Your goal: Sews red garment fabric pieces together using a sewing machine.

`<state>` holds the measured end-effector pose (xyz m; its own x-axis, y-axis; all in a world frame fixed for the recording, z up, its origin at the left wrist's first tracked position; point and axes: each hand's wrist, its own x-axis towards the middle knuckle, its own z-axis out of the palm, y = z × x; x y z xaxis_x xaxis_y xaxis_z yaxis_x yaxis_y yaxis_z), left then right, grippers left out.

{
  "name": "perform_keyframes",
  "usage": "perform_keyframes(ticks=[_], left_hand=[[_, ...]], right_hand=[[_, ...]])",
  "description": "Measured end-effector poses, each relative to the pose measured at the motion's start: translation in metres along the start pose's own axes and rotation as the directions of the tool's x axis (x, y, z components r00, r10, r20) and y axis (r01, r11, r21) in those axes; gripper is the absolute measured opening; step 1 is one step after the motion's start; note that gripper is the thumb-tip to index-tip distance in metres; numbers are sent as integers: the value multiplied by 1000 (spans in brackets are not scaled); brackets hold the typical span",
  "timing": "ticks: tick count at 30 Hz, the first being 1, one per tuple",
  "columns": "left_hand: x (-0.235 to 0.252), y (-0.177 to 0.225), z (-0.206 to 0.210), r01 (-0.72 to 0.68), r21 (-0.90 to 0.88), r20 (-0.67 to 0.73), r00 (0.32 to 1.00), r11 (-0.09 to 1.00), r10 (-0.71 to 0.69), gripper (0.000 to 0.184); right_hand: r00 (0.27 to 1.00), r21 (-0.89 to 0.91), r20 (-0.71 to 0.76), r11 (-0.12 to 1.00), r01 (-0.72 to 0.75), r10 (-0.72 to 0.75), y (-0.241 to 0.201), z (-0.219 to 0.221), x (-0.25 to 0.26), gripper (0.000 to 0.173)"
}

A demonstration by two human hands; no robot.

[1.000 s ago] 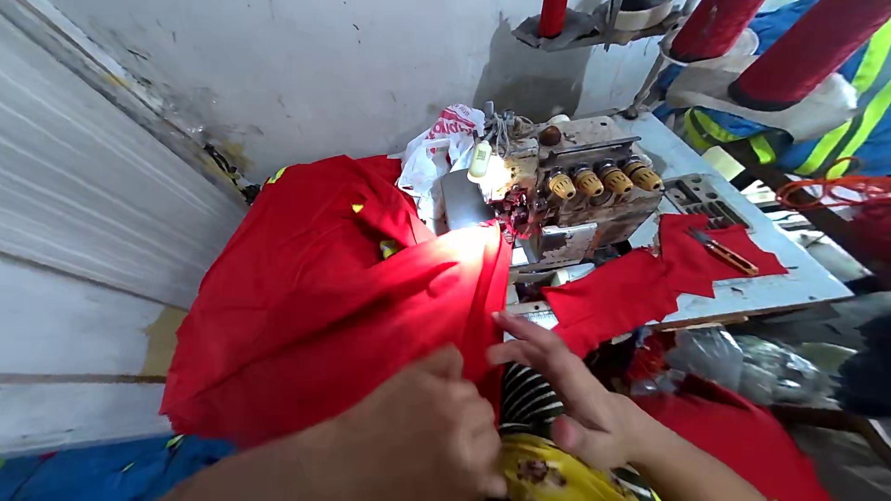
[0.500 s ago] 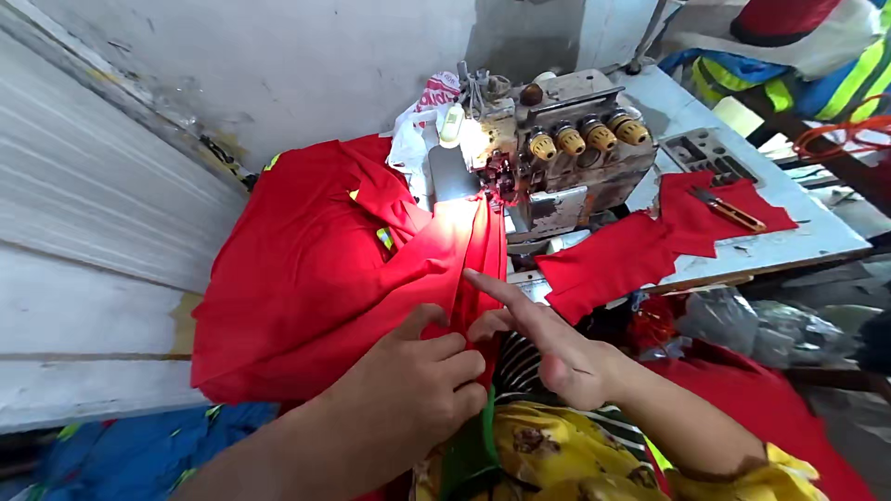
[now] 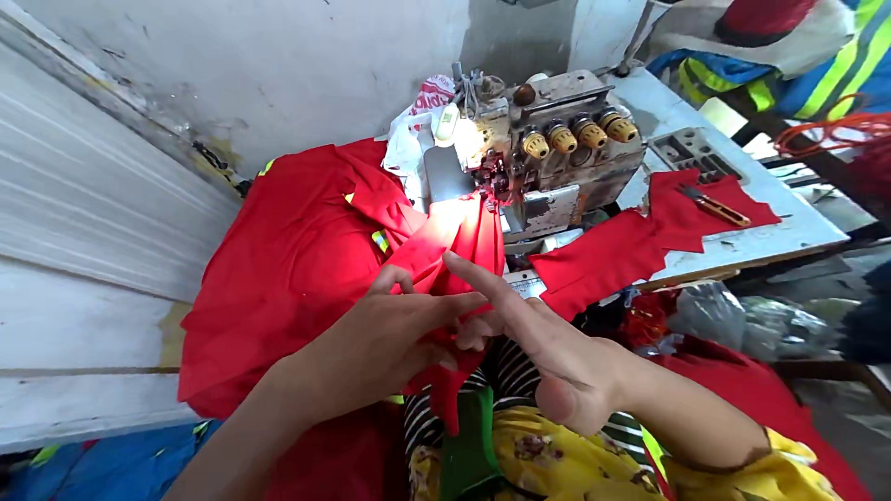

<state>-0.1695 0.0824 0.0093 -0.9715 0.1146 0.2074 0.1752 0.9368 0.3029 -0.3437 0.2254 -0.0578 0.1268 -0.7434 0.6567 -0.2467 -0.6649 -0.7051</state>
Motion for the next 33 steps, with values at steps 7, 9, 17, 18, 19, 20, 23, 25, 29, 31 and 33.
perform_keyframes(ticks=[7,9,17,18,19,20,23,25,29,31,33], left_hand=[[8,-12,-41,32,391,-29,999,920,-23,34],[4,-28,-62,92,251,-46,995,964,-83,32],[14,-28,-64,-61,-466,-150,989,883,-11,27],[14,-26,-61,-89,-484,-151,988,871,17,27],[13,-24,-60,-102,-498,-152,988,861,29,27],[11,-24,-60,-98,-509,-148,989,855,25,28],[-5,-35,-67,-37,-470,-146,989,882,-36,28],[-21,-48,-74,25,-440,-134,987,897,-93,27],[-50,-77,-75,124,-426,-118,975,896,-191,26],[-58,-85,-71,155,-444,-120,966,882,-230,24],[-61,-87,-69,182,-459,-116,958,869,-263,23]], right_hand=[[936,-97,-349,991,-91,52,16,12,-10,69],[922,-293,-377,932,-212,91,35,14,-23,45],[551,-553,323,626,-550,770,73,27,60,41],[642,-524,261,664,-533,721,79,38,73,36],[675,-513,238,680,-524,699,90,48,85,35],[680,-498,263,700,-512,684,108,57,96,35],[675,-389,247,709,-588,695,118,60,108,37],[788,-299,227,811,-503,573,111,47,90,31],[981,-216,-22,957,-192,192,102,15,25,21],[955,-278,-296,959,-62,-24,93,1,25,21],[939,-333,-333,942,-38,-79,88,-13,36,22]])
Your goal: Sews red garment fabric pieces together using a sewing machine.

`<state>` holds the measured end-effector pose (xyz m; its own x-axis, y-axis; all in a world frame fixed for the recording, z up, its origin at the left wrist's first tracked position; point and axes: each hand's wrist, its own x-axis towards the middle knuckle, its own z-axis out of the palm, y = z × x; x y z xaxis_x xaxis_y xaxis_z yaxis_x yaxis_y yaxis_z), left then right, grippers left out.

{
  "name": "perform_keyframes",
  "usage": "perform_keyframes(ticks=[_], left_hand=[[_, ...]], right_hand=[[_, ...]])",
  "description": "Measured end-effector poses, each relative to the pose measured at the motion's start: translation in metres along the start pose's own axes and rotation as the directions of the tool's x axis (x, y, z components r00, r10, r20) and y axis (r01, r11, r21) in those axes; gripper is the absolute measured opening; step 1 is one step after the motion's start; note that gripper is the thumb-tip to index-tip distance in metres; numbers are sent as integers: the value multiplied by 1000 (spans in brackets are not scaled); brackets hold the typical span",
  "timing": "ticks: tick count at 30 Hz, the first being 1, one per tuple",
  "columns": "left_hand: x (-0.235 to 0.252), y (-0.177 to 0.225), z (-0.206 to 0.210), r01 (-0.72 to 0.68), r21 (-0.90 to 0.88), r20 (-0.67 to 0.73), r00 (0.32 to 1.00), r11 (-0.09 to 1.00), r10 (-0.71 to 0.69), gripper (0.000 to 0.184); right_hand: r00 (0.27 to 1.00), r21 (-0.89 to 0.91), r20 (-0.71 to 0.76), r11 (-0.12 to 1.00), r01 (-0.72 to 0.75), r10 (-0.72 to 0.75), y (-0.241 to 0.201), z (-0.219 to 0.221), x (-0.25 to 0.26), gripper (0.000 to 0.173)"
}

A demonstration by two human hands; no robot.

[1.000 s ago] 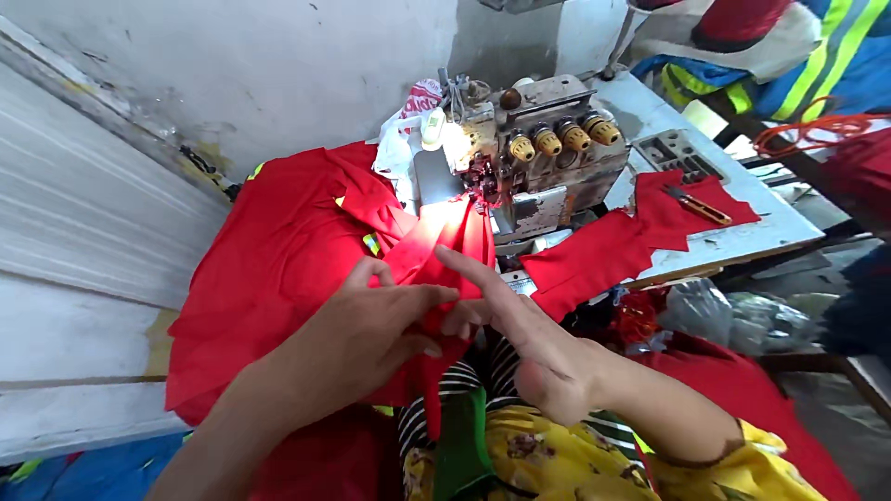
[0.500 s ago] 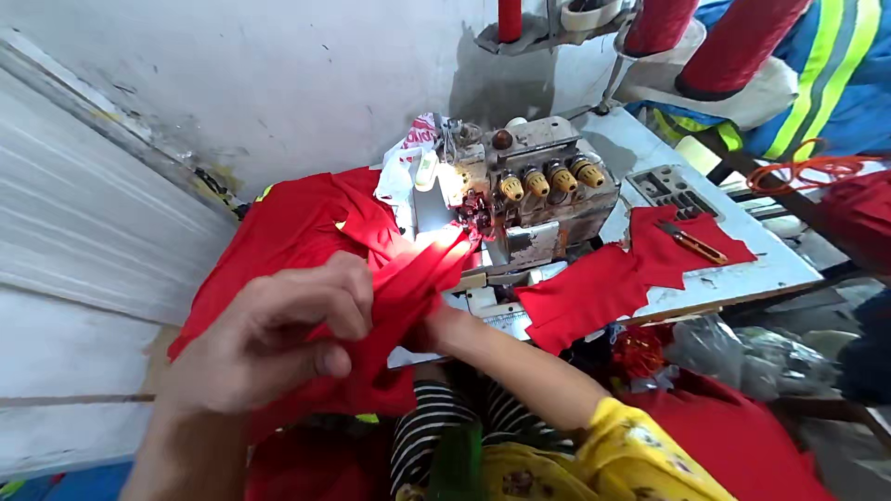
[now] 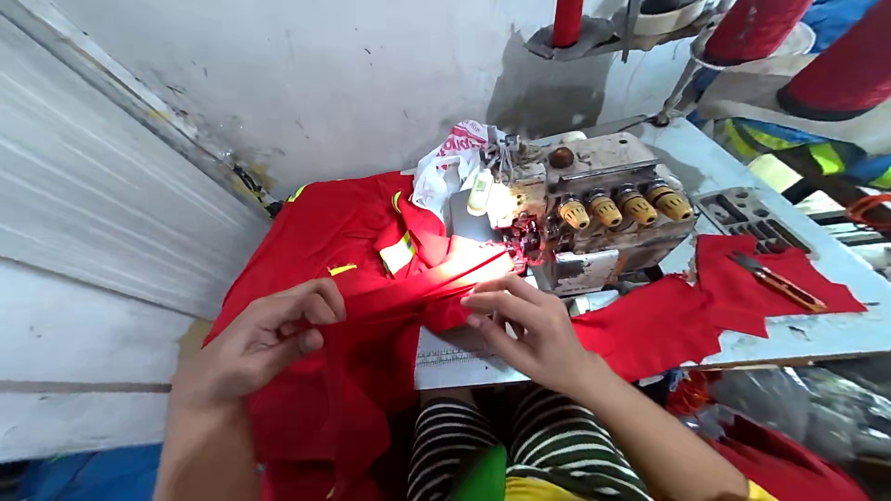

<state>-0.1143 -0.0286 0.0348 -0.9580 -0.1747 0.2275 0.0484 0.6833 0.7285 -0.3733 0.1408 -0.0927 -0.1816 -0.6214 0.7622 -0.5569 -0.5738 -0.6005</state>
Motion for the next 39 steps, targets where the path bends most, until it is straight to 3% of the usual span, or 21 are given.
perform_keyframes(ticks=[3,7,10,13,19,23,30,36,39], left_hand=[[3,1,-2,5,0,8,1000,1000,-5,21],[4,0,-7,24,58,-9,1000,998,-24,22],[6,-6,-10,-13,115,-26,1000,993,16,25],[5,-9,-12,-25,145,-42,999,989,32,27],[1,-4,-15,-25,157,-54,998,987,34,21],[6,-2,-5,-5,287,-147,988,958,50,16],[27,5,6,-142,195,-197,964,970,181,27],[49,8,2,-238,147,-185,947,960,263,30],[55,6,-2,-234,131,-191,948,963,256,26]], right_hand=[[993,-135,113,991,-14,29,9,0,15,25],[964,-405,157,904,-137,216,13,-5,17,44],[941,-230,226,952,-200,252,10,-9,18,38],[938,10,291,980,-199,188,-6,2,28,29],[992,1,111,998,59,-59,-9,29,42,19],[994,-69,4,992,106,-106,-7,37,39,18],[994,-234,-55,969,78,-93,0,26,35,21],[991,-322,-67,938,-131,116,39,-13,-4,20],[985,-302,-94,938,-168,146,46,-16,-7,17]])
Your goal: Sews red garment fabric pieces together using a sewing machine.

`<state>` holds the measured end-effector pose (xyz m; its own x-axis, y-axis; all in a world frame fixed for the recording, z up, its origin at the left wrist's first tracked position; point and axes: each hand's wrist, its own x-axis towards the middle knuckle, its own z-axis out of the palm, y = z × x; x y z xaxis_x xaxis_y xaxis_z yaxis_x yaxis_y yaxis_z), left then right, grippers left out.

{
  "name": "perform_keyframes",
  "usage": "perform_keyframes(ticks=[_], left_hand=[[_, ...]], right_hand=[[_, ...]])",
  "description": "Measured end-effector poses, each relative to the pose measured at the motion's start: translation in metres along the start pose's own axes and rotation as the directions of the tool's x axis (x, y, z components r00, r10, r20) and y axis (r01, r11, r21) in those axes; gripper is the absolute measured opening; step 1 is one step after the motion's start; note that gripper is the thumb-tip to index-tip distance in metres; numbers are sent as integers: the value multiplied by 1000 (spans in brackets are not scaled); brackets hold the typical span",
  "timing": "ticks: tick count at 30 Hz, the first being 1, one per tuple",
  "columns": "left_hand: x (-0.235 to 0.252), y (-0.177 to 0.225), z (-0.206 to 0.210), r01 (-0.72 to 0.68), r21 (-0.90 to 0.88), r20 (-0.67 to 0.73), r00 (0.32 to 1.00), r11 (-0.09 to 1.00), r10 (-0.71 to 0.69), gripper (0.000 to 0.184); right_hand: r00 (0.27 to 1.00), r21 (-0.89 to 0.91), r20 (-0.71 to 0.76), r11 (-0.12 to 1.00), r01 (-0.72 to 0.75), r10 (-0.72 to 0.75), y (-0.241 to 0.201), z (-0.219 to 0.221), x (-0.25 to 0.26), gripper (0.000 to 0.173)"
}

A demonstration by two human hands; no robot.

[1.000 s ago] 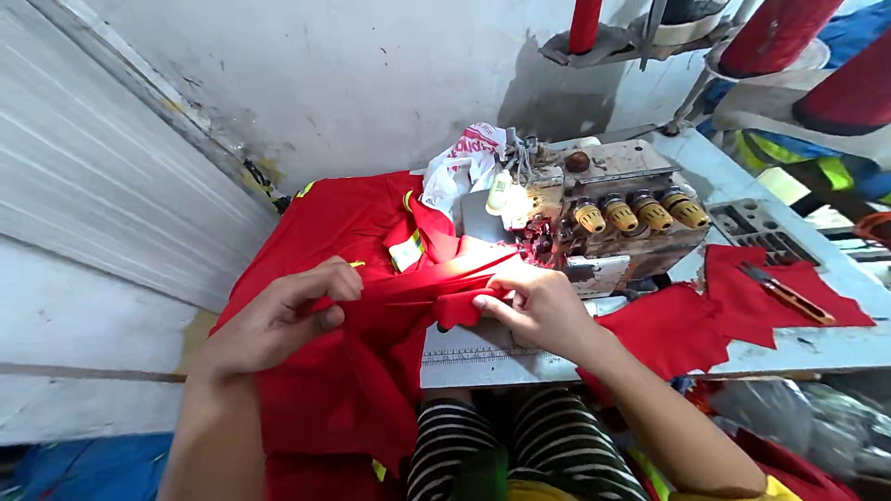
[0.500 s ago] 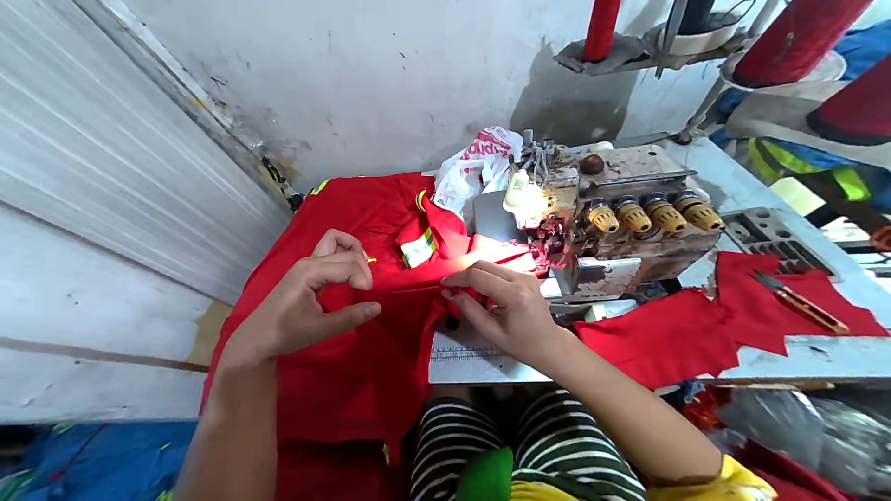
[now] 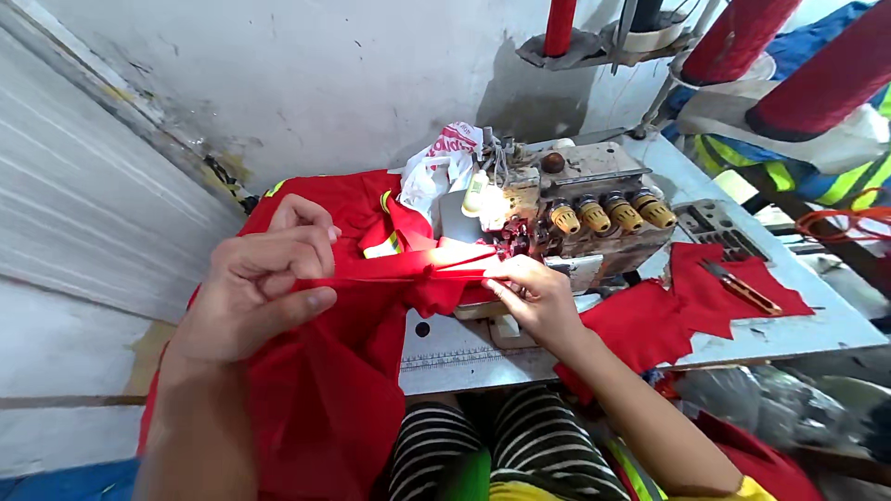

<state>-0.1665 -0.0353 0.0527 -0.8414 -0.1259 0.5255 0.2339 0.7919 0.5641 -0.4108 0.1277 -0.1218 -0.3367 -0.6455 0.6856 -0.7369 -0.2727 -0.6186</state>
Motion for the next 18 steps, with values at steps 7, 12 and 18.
perform_keyframes(ticks=[7,12,18], left_hand=[[-3,-8,-8,20,35,6,1000,999,-20,25],[-4,-10,-10,25,37,-2,1000,999,-25,25],[-7,-9,-12,34,39,4,999,999,-35,26]], right_hand=[[996,126,6,988,-92,92,3,4,7,16],[995,136,-32,987,-85,90,3,8,9,16],[997,134,-57,990,-52,60,3,12,12,15]])
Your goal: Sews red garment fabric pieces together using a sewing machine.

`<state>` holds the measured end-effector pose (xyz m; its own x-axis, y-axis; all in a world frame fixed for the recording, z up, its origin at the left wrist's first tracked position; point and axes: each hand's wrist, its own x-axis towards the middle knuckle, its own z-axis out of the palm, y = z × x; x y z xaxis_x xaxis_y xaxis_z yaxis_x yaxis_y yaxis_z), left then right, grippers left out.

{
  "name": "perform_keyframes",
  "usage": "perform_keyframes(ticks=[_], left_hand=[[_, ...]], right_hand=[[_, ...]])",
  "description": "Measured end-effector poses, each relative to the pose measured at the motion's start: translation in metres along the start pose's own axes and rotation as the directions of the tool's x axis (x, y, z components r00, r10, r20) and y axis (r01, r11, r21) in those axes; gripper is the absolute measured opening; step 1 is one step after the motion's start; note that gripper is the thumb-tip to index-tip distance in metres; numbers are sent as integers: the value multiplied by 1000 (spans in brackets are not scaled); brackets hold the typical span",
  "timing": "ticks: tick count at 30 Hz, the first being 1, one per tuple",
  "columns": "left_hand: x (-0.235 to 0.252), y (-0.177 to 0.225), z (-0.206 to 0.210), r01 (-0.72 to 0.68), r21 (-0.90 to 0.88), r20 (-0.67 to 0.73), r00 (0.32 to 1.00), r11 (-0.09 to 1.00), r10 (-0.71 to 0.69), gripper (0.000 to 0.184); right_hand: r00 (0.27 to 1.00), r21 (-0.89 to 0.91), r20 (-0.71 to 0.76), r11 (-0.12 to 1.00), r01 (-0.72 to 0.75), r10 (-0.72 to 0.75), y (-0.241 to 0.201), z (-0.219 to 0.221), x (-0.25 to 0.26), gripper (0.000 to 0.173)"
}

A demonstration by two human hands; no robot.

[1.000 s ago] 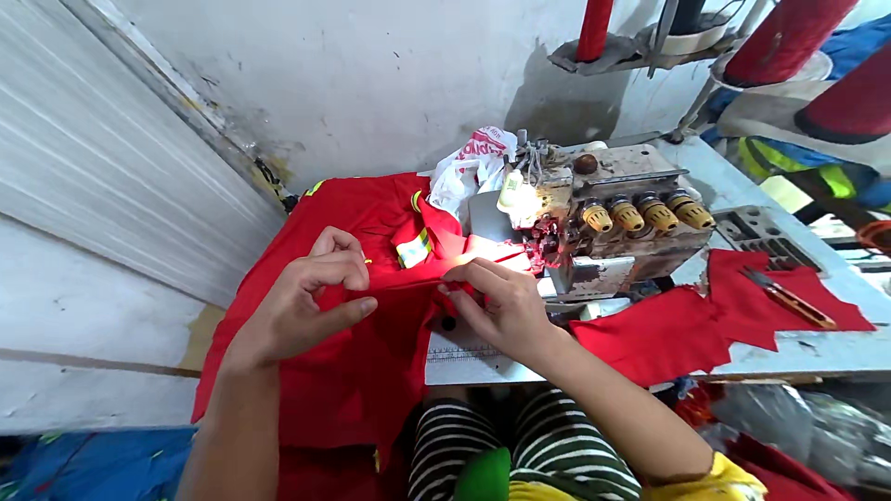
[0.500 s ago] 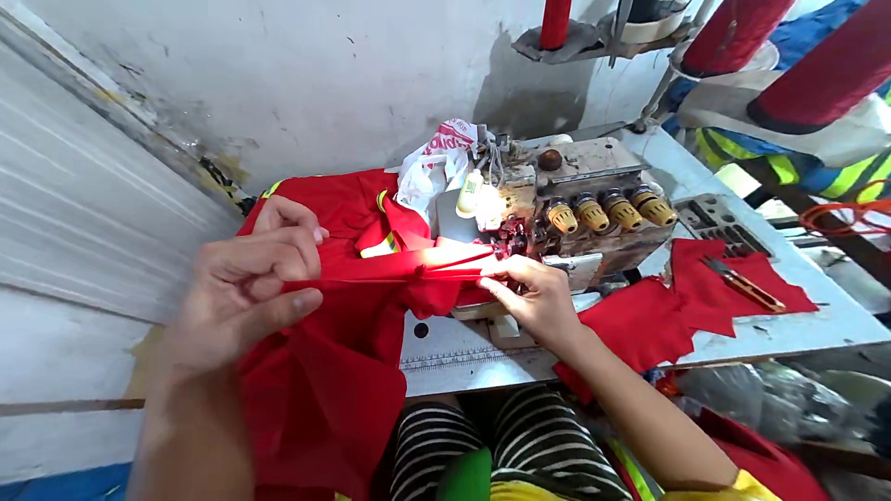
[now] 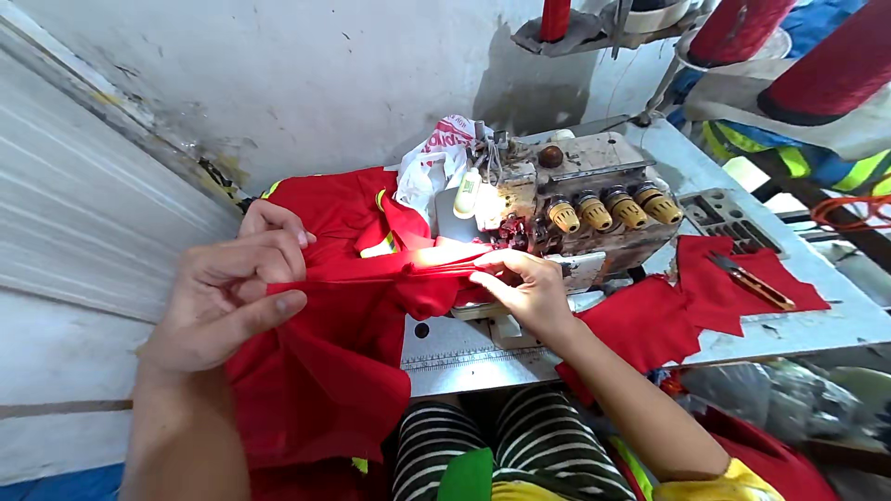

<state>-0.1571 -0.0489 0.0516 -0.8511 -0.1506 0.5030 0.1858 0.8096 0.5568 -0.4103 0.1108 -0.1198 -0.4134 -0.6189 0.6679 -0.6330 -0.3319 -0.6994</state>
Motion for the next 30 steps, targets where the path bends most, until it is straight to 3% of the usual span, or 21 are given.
perform_keyframes(ticks=[9,15,17,19,23,30], left_hand=[[-2,-3,-2,6,-5,-9,1000,1000,-6,25],[10,-2,16,-41,-210,8,999,977,44,26],[17,1,27,-76,-306,65,993,949,100,31],[22,8,31,-26,-366,179,979,930,98,32],[21,10,19,65,-265,319,948,962,24,28],[13,8,16,68,-172,312,950,983,-11,24]], right_hand=[[997,-3,-71,1000,27,-27,-1,4,-1,11],[981,246,9,951,-190,194,-10,-4,-25,11],[967,302,-4,922,-241,254,-14,-9,-40,11],[962,329,-34,912,-244,270,-16,-8,-52,9],[957,336,-102,915,-225,273,-15,4,-62,9],[977,300,-80,939,-167,199,-1,0,-67,9]])
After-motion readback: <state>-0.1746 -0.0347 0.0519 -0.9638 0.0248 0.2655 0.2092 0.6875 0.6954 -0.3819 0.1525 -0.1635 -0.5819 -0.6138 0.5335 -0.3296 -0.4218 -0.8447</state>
